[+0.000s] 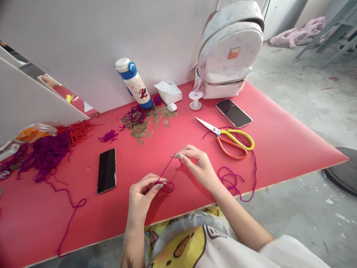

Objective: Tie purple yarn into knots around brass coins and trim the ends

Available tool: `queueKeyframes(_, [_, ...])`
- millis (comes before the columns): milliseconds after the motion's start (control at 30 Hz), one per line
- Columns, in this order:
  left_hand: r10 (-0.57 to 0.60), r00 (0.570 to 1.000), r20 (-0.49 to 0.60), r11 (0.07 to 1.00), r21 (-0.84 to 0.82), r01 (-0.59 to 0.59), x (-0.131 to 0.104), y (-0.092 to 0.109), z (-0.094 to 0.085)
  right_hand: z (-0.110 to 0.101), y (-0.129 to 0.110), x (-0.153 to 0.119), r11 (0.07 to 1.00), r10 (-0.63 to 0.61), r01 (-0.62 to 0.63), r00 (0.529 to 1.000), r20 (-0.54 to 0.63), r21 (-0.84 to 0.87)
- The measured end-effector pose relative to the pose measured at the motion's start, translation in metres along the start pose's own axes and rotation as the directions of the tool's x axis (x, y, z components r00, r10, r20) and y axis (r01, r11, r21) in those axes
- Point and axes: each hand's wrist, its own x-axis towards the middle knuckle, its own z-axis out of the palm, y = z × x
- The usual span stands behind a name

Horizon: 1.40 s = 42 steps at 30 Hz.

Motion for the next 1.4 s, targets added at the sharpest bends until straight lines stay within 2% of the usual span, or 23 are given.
queueKeyframes(100, [0.003,0.992,-0.123,1.0,-0.02,-0.006,0.004,-0.002,0.001,0.001,0.003,-0.003,0.954,-0.122,0.113,0.992,-0.016,-0.276])
queueKeyframes(167, [-0.01,0.982,-0.191,0.999,-0.042,0.002,0.007,-0.004,0.003,0.007,0.004,-0.007,0.91,-0.173,0.165,0.985,0.011,-0.38])
queueKeyframes(300, [-0.023,0.97,-0.243,0.997,-0.075,0.005,0.012,-0.009,0.007,0.029,0.001,-0.017,0.923,-0.129,0.18,0.977,0.168,-0.341])
queueKeyframes(400, [0.009,0.971,-0.24,0.999,-0.037,-0.019,0.013,-0.011,0.007,0.042,-0.001,-0.022,0.953,-0.095,0.144,0.978,0.187,-0.267])
queueKeyframes(467, [0.064,0.963,-0.262,0.997,0.052,-0.052,0.013,-0.01,0.005,0.043,-0.003,-0.022,0.957,-0.102,0.144,0.98,0.173,-0.251])
queueKeyframes(533, [0.157,0.95,-0.272,0.972,0.211,-0.1,0.013,-0.008,0.003,0.039,-0.005,-0.021,0.945,-0.134,0.181,0.974,0.181,-0.273])
queueKeyframes(600, [0.27,0.941,-0.204,0.901,0.399,-0.172,0.013,-0.006,0.001,0.031,-0.007,-0.017,0.925,-0.173,0.237,0.959,0.223,-0.298])
queueKeyframes(667, [0.368,0.928,-0.048,0.792,0.539,-0.286,0.014,-0.003,-0.002,0.023,-0.008,-0.014,0.913,-0.196,0.277,0.942,0.272,-0.3])
queueKeyframes(733, [0.438,0.891,0.116,0.686,0.598,-0.415,0.015,0.0,-0.004,0.017,-0.008,-0.012,0.918,-0.194,0.277,0.937,0.29,-0.283])
queueKeyframes(800, [0.502,0.841,0.202,0.612,0.605,-0.51,0.016,0.003,-0.006,0.014,-0.007,-0.01,0.933,-0.171,0.248,0.944,0.282,-0.263])
queueKeyframes(867, [0.573,0.795,0.198,0.576,0.593,-0.563,0.017,0.004,-0.006,0.014,-0.004,-0.01,0.95,-0.152,0.215,0.951,0.268,-0.224])
queueKeyframes(933, [0.64,0.758,0.125,0.57,0.584,-0.578,0.016,0.004,-0.005,0.016,-0.001,-0.009,0.97,-0.141,0.186,0.957,0.255,-0.16])
queueKeyframes(1000, [0.673,0.739,0.025,0.59,0.584,-0.557,0.013,0.001,-0.002,0.018,0.002,-0.009,0.982,-0.129,0.158,0.961,0.246,-0.1])
queueKeyframes(1067, [0.656,0.752,-0.071,0.649,0.562,-0.513,0.01,-0.002,0.002,0.02,0.004,-0.009,0.988,-0.118,0.138,0.962,0.245,-0.066])
queueKeyframes(1233, [0.486,0.847,-0.216,0.85,0.341,-0.401,0.006,0.0,0.015,0.023,0.002,-0.012,0.986,-0.131,0.154,0.954,0.269,-0.064])
queueKeyframes(1333, [0.404,0.887,-0.222,0.901,0.265,-0.344,0.007,0.005,0.017,0.023,0.0,-0.014,0.964,-0.15,0.208,0.939,0.31,-0.164])
queueKeyframes(1400, [0.379,0.908,-0.178,0.908,0.259,-0.328,0.009,0.009,0.015,0.021,-0.003,-0.015,0.948,-0.143,0.219,0.942,0.304,-0.232])
